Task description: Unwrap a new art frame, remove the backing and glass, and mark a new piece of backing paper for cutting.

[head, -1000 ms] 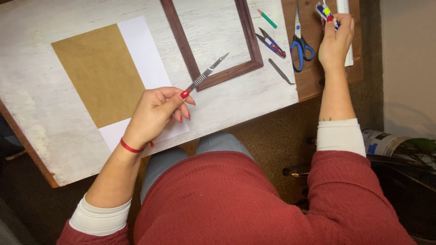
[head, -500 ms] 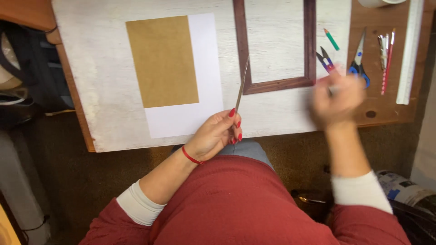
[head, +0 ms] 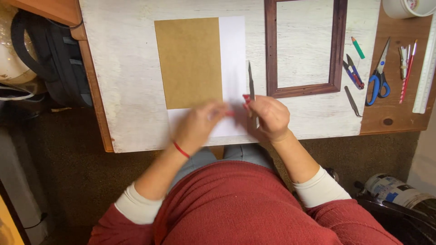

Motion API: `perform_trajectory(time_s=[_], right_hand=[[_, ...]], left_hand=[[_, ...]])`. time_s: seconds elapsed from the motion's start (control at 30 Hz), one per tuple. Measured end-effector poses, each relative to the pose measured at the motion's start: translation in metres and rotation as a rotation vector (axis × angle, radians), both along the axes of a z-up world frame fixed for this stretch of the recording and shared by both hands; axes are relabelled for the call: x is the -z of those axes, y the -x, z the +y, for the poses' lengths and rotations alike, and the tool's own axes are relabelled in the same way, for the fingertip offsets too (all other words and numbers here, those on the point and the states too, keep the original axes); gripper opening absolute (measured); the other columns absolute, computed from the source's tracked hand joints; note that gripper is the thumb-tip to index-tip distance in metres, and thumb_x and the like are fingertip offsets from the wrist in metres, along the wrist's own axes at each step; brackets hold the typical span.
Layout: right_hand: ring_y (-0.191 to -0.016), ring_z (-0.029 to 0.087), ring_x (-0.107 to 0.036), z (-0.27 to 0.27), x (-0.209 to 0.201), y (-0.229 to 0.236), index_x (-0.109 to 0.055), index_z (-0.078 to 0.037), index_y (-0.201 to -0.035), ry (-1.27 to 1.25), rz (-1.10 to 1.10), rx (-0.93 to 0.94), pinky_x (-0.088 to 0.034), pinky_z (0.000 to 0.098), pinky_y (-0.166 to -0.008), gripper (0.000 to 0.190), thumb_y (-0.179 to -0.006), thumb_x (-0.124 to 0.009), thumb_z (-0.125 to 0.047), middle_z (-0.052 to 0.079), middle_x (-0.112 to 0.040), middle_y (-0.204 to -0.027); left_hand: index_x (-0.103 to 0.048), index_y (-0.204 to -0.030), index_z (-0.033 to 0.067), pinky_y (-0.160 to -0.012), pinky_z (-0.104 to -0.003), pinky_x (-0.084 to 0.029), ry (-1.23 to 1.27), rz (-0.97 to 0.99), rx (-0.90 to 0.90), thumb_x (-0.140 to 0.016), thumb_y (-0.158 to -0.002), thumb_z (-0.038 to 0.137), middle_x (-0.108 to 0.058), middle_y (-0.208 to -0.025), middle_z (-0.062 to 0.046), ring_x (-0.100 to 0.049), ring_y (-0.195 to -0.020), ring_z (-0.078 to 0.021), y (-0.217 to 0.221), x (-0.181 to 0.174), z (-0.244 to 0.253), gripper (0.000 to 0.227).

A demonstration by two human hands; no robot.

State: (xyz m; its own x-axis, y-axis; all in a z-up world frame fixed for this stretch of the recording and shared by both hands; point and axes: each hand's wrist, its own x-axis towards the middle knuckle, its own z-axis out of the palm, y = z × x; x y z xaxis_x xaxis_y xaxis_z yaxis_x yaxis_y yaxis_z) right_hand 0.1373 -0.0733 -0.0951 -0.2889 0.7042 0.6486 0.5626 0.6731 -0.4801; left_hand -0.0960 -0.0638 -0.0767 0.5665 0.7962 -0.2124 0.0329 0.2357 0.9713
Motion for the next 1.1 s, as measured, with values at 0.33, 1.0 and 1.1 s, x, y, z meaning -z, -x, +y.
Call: perform_trajectory(time_s=[0.33, 1.0, 1.1], right_hand=[[-0.129, 0.042, -0.062, 0.030, 0.009, 0.049, -0.058, 0.001, -0.126, 0.382, -0.052, 0.268, -0.048, 0.0542, -0.113, 0.024, -0.102, -0.061, 0.001, 0.025, -0.066, -0.132], [-0.146, 0.037, -0.048, 0.028, 0.031, 0.054, -0.056, -0.006, -0.127, 0.520, -0.221, 0.333, -0.033, 0.0559, -0.122, 0.031, -0.101, -0.071, -0.013, 0.015, -0.060, -0.147], [-0.145, 0.037, -0.049, 0.031, 0.029, 0.053, -0.058, -0.006, -0.126, 0.502, -0.216, 0.305, -0.034, 0.0561, -0.122, 0.030, -0.100, -0.070, -0.012, 0.015, -0.062, -0.144]], left_hand=[[-0.033, -0.161, 0.0254, -0.111, -0.083, -0.007, -0.696, 1.062, 0.259, -0.081, -0.073, 0.063, -0.009, -0.170, -0.011, 0.001, -0.153, -0.0454, 0.020, -0.004, 0.109, 0.107], [-0.027, -0.163, 0.0344, -0.108, -0.087, -0.003, -0.544, 1.136, 0.388, -0.080, -0.064, 0.068, -0.001, -0.172, -0.008, 0.007, -0.154, -0.0455, 0.015, 0.014, 0.118, 0.117], [-0.026, -0.162, 0.0347, -0.107, -0.087, -0.003, -0.535, 1.168, 0.363, -0.077, -0.063, 0.072, -0.001, -0.172, -0.009, 0.007, -0.153, -0.0462, 0.011, 0.013, 0.120, 0.118]])
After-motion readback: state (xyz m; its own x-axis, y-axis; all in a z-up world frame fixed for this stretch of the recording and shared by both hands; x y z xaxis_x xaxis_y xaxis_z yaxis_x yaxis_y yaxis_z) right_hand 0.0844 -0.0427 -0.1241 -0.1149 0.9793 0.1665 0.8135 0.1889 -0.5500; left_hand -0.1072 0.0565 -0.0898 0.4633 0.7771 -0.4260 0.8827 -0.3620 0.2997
